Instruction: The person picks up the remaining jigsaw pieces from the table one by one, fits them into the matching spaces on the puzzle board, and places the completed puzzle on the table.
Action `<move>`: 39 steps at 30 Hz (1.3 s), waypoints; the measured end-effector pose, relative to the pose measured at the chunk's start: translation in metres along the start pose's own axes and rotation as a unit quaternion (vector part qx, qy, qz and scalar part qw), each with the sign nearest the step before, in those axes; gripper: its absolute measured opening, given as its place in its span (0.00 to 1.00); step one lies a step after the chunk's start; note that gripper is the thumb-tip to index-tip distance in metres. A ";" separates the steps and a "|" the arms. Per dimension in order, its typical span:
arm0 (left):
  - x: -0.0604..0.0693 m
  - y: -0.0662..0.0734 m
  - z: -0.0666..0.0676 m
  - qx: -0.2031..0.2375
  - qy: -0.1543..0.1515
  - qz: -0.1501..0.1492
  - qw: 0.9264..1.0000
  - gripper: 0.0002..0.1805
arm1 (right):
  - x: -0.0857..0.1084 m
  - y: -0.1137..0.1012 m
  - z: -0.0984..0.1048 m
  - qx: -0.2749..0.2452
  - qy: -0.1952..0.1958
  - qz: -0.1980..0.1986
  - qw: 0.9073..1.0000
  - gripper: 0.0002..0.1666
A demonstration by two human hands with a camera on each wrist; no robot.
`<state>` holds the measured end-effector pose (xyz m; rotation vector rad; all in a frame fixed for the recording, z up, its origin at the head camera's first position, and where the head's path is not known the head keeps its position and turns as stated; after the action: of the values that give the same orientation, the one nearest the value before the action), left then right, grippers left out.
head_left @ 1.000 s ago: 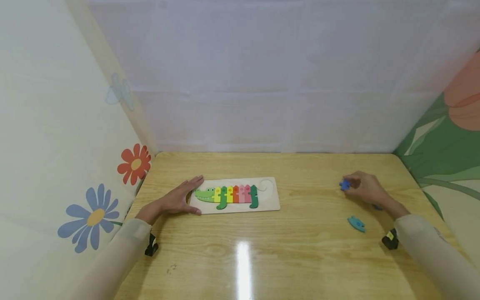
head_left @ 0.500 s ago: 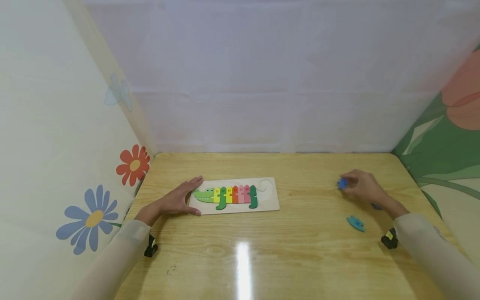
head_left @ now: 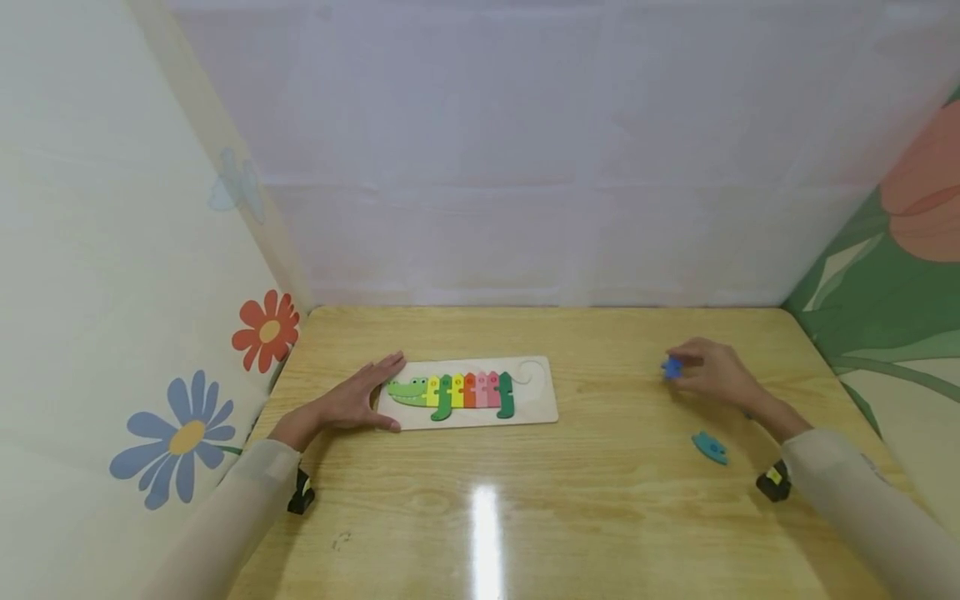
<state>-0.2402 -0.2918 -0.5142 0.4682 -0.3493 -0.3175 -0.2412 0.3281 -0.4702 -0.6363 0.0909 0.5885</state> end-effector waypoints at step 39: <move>-0.001 -0.001 0.001 -0.003 -0.008 -0.007 1.000 0.67 | -0.030 -0.052 -0.025 -0.035 -0.001 0.054 0.998 0.29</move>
<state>-0.2419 -0.2924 -0.5136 0.4630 -0.3613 -0.3356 -0.2357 0.2650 -0.4547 -0.7021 0.1036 0.6985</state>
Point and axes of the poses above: each hand's wrist, its own x-axis away from the middle knuckle, its own z-axis out of the back of the hand, y = z × x, the point moved 3 cm from there along -x, towards the middle knuckle, and after that the axes turned 14 degrees about z, right-handed, at the moved point
